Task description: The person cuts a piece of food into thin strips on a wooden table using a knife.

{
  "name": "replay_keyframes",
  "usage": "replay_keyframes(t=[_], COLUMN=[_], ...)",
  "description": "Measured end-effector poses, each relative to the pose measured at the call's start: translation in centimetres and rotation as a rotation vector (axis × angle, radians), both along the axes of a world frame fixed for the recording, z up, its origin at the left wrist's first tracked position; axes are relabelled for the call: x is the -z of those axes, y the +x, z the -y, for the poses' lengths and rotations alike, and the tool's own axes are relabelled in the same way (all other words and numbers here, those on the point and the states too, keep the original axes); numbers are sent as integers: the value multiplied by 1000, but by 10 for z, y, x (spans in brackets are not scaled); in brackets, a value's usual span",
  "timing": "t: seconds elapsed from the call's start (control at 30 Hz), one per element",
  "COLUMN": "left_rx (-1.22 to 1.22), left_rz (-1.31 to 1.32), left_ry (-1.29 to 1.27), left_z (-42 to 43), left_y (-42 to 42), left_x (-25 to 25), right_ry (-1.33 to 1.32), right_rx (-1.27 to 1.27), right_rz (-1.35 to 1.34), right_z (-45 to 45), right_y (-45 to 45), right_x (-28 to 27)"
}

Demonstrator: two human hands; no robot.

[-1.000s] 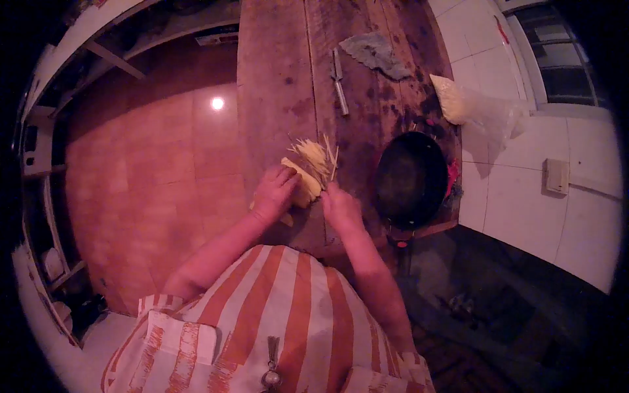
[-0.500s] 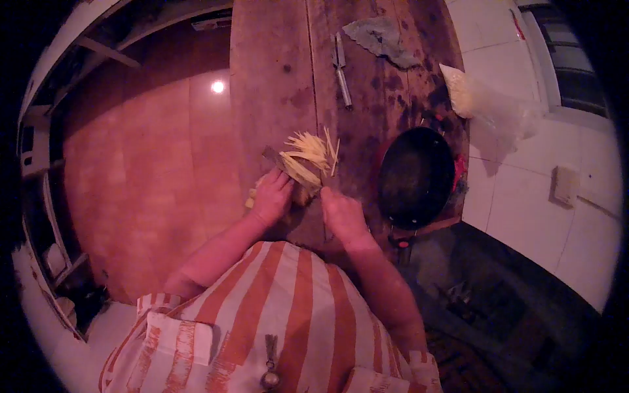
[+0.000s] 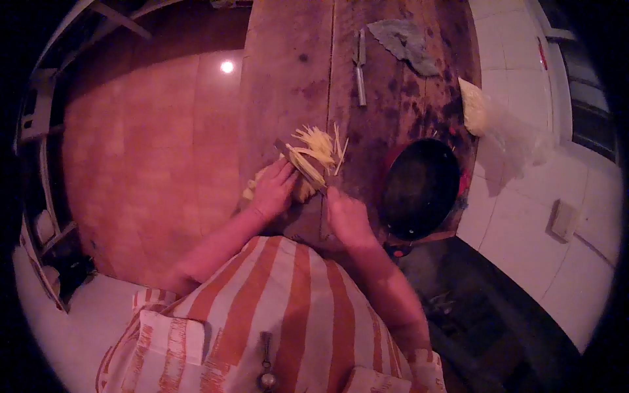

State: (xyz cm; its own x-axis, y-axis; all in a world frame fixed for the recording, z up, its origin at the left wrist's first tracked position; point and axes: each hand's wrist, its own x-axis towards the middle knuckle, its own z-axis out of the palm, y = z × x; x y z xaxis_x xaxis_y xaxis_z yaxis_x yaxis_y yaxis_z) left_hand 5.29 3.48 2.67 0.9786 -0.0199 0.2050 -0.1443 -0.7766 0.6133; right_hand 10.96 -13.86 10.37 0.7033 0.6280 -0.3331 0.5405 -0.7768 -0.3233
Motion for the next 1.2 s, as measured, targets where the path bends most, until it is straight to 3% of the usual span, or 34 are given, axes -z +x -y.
replay_keyframes(t=[0.37,0.57,0.63,0.77,0.87,0.93,1.2], left_rx=[-46,-33,-14,-21,-30,-20,-33], left_rz=[80,36,36,82,2,27,75], left_ry=[-48,-7,-31,-44,-55,-36,-3], left_z=[2,3,4,2,3,-1,0], left_y=[-4,-4,-4,-1,0,0,0], left_x=[13,12,12,9,6,-2,1], right_ry=[-78,-25,164,188,158,-53,-51], right_rx=[-13,14,57,154,83,77,-18], right_rz=[-21,28,83,84,77,8,30], right_z=[-12,-2,-1,-3,-3,-6,1], right_y=[5,3,2,0,7,7,4], right_x=[18,47,48,40,12,1,5])
